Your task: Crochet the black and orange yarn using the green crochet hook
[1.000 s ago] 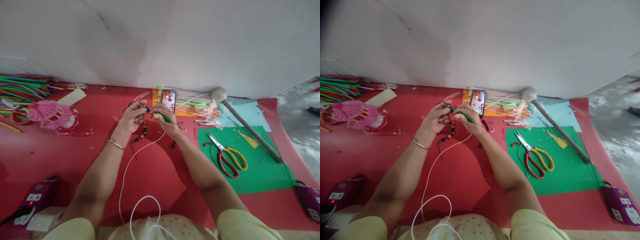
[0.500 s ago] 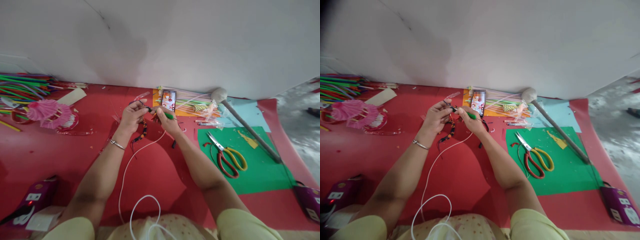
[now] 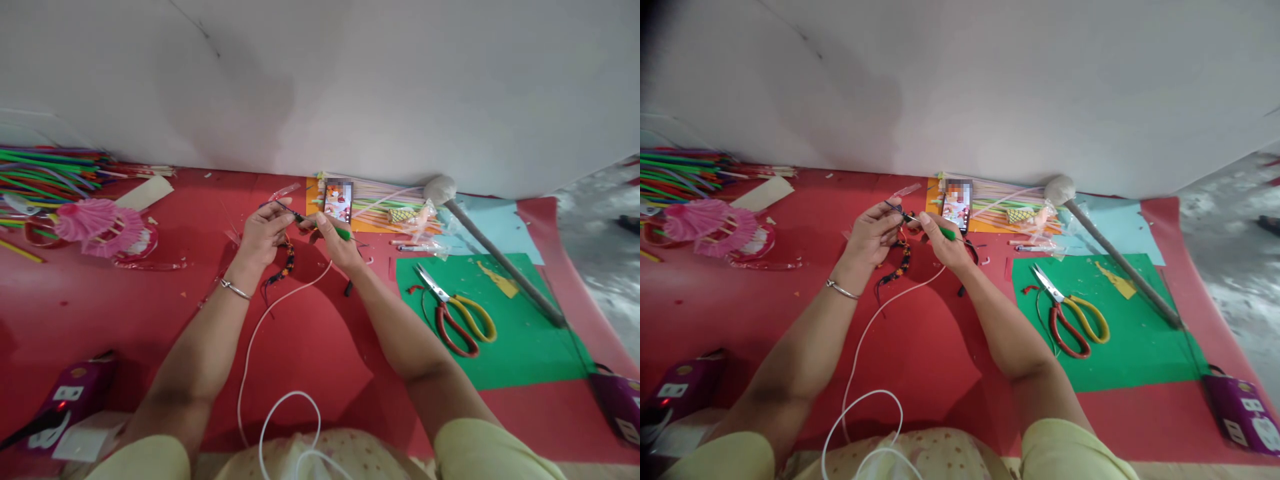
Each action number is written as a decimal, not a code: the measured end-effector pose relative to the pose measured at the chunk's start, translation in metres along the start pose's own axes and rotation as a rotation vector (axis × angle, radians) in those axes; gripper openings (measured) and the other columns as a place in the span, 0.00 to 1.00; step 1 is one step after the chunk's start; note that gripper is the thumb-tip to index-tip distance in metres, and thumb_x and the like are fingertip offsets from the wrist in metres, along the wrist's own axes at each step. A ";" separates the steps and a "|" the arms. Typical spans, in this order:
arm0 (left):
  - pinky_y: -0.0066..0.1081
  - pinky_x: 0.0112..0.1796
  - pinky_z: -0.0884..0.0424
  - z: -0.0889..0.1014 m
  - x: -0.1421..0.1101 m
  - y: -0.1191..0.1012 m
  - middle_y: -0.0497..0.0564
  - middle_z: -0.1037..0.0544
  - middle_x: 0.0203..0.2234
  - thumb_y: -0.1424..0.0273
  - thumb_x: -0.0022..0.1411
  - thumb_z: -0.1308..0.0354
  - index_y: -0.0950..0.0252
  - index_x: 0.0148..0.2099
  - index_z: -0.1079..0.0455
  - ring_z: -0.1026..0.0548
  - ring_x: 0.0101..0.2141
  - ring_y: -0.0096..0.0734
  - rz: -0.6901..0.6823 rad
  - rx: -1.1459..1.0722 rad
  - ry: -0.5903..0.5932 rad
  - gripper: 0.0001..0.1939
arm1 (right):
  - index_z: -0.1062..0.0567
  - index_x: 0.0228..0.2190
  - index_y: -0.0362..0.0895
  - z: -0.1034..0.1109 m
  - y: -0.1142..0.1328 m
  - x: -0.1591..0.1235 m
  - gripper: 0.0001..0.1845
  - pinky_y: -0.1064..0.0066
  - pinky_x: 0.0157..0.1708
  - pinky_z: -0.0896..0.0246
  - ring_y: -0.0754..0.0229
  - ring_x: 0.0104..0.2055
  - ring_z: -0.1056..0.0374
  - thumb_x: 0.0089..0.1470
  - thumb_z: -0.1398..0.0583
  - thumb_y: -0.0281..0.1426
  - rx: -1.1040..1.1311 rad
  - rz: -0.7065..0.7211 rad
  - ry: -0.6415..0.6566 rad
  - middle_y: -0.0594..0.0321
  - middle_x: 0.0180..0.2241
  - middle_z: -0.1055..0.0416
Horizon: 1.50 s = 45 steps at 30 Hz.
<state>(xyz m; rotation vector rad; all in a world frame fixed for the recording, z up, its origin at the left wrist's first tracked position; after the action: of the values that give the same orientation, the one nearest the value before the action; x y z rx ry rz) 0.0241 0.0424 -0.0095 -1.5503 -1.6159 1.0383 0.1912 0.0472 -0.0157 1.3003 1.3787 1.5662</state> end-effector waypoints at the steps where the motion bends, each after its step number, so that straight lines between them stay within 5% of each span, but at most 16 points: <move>1: 0.23 0.17 0.56 0.000 0.000 0.000 0.40 0.29 0.21 0.74 0.43 0.24 0.62 0.42 0.19 0.47 0.15 0.12 -0.004 -0.005 -0.001 0.21 | 0.17 0.38 0.45 0.000 0.000 0.000 0.28 0.70 0.33 0.27 0.60 0.41 0.23 0.66 0.42 0.55 0.003 0.001 0.004 0.59 0.38 0.18; 9: 0.23 0.17 0.54 0.000 0.001 0.000 0.49 0.15 0.33 0.74 0.46 0.26 0.62 0.44 0.19 0.45 0.15 0.11 -0.033 0.015 0.018 0.20 | 0.17 0.37 0.45 -0.001 0.005 -0.001 0.29 0.69 0.35 0.27 0.59 0.42 0.24 0.65 0.43 0.56 -0.060 0.020 0.027 0.59 0.39 0.18; 26: 0.24 0.17 0.53 0.001 0.001 -0.002 0.47 0.15 0.35 0.74 0.47 0.29 0.61 0.48 0.22 0.45 0.16 0.13 -0.027 0.005 -0.002 0.23 | 0.17 0.39 0.45 0.001 0.001 -0.001 0.30 0.67 0.35 0.28 0.59 0.40 0.24 0.67 0.45 0.57 -0.080 0.031 0.014 0.58 0.39 0.19; 32: 0.24 0.18 0.54 -0.002 -0.001 0.001 0.39 0.27 0.21 0.74 0.45 0.26 0.61 0.54 0.23 0.47 0.14 0.13 0.065 0.032 0.041 0.30 | 0.18 0.36 0.46 0.003 -0.001 0.001 0.27 0.68 0.34 0.29 0.60 0.39 0.24 0.67 0.43 0.54 -0.009 0.020 0.007 0.60 0.36 0.20; 45: 0.24 0.18 0.54 0.004 0.003 0.000 0.43 0.22 0.27 0.76 0.42 0.26 0.60 0.56 0.23 0.44 0.16 0.14 -0.003 0.133 -0.004 0.35 | 0.18 0.36 0.46 0.007 0.004 0.001 0.26 0.68 0.36 0.30 0.60 0.38 0.27 0.69 0.44 0.52 -0.122 0.098 0.055 0.60 0.36 0.23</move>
<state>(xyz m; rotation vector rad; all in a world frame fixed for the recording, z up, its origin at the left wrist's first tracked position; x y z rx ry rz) 0.0203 0.0453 -0.0120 -1.4577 -1.5195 1.1241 0.1980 0.0497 -0.0117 1.2755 1.2477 1.7359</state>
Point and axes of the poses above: each hand's wrist, its own x-axis towards the middle knuckle, its own z-axis out of the back of the hand, y = z × x, the point moved 4 cm from there along x, towards the middle knuckle
